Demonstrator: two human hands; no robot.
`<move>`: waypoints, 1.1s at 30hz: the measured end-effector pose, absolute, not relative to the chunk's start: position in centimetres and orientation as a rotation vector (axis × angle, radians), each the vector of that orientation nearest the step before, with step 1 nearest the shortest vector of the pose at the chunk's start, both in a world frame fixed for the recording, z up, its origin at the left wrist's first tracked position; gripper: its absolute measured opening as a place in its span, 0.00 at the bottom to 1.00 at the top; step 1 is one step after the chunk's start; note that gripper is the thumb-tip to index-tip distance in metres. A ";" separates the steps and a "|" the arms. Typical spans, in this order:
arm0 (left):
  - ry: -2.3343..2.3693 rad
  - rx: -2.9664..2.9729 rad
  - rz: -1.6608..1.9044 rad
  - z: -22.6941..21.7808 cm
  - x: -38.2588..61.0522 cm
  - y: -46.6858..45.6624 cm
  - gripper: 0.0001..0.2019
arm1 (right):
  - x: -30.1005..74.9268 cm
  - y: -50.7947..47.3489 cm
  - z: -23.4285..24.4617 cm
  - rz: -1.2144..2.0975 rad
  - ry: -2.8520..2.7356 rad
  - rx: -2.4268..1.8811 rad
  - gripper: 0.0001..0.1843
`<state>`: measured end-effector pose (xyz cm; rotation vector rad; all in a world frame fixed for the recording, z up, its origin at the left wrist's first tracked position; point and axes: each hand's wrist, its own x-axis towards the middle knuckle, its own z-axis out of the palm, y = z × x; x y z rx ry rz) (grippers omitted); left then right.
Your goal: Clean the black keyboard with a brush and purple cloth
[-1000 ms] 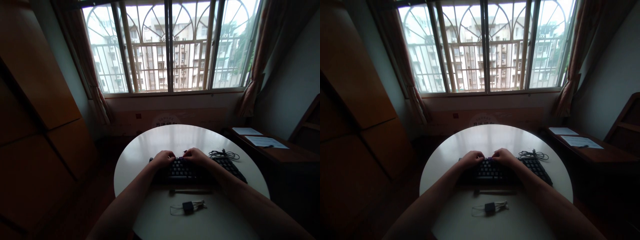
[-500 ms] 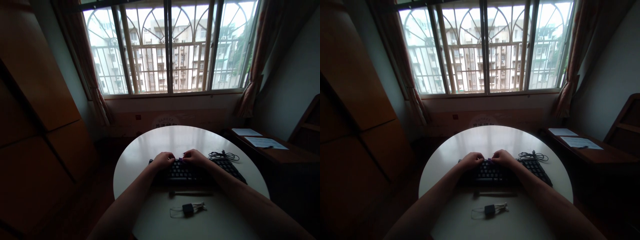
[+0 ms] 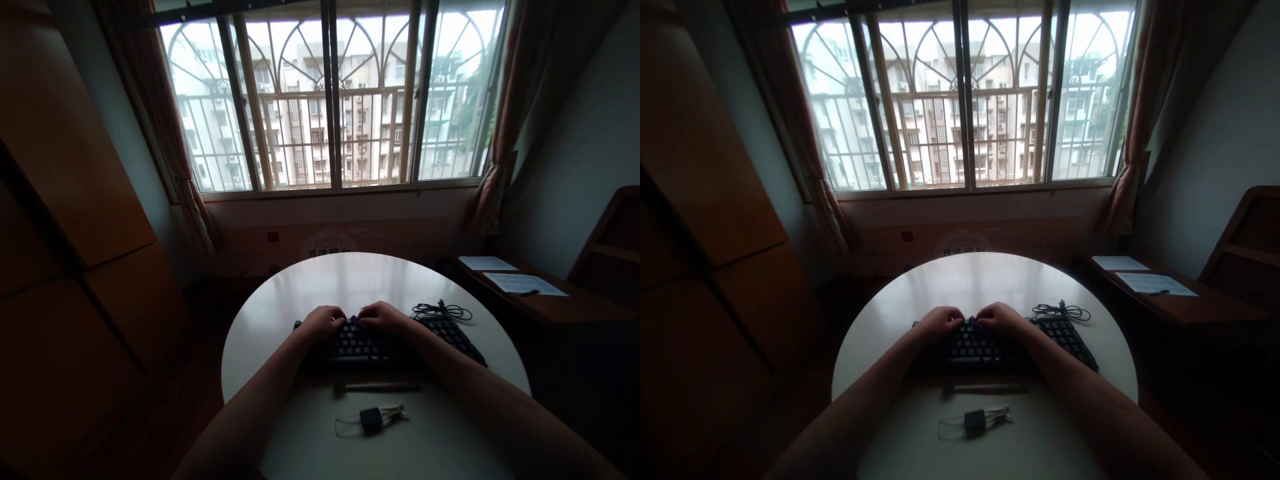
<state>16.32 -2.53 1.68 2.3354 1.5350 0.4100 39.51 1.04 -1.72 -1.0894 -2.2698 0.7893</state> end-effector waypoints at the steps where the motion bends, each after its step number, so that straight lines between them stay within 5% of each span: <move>1: 1.540 2.329 0.404 1.7 16.3 -2.5 0.15 | 39.5 1.0 -1.7 0.804 -2.268 -1.089 0.15; 26: 1.569 2.328 0.400 2.3 16.7 -3.0 0.14 | 38.9 1.1 -1.5 0.671 -2.181 -1.397 0.20; 33: 1.548 2.344 0.402 2.0 16.5 -2.7 0.14 | 39.4 1.2 -1.7 0.852 -2.242 -1.154 0.17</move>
